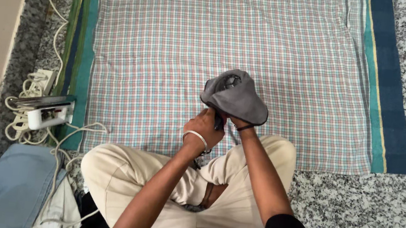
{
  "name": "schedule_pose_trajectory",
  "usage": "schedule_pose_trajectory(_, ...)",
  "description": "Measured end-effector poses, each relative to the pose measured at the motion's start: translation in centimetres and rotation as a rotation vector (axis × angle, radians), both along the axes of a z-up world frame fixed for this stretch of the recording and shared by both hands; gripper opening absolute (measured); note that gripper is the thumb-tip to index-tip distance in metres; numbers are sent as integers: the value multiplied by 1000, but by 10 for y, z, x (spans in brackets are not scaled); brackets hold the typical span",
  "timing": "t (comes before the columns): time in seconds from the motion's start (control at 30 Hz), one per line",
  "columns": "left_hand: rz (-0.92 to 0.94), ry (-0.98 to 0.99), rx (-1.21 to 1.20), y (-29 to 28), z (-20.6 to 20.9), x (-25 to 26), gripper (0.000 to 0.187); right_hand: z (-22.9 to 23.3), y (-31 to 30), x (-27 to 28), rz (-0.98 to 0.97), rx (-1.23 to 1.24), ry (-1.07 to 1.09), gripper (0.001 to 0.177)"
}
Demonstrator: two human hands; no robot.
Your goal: The person sits on the floor and uses a hairdryer to dry a small piece of cloth. They hold the cloth with one hand and direct the airflow from the hairdryer onto it with the other, repeatedly flipping and adjusting the cloth to expose different areas to the heat.
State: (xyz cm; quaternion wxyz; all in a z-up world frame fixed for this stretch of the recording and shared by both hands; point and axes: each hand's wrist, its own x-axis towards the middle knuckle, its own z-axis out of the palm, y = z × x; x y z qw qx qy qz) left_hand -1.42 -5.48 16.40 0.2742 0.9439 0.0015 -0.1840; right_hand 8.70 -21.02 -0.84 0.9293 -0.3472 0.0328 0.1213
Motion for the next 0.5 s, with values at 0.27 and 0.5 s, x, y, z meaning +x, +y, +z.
schedule_pose_trajectory(0.27, 238, -273, -345, -17, -43, -21, 67, 26, 5, -60, 55, -154, -91, 29)
schedule_pose_trajectory(0.5, 705, -322, -947, -39, -133, -55, 75, 69, 25, -175, -43, -659, 74, 34)
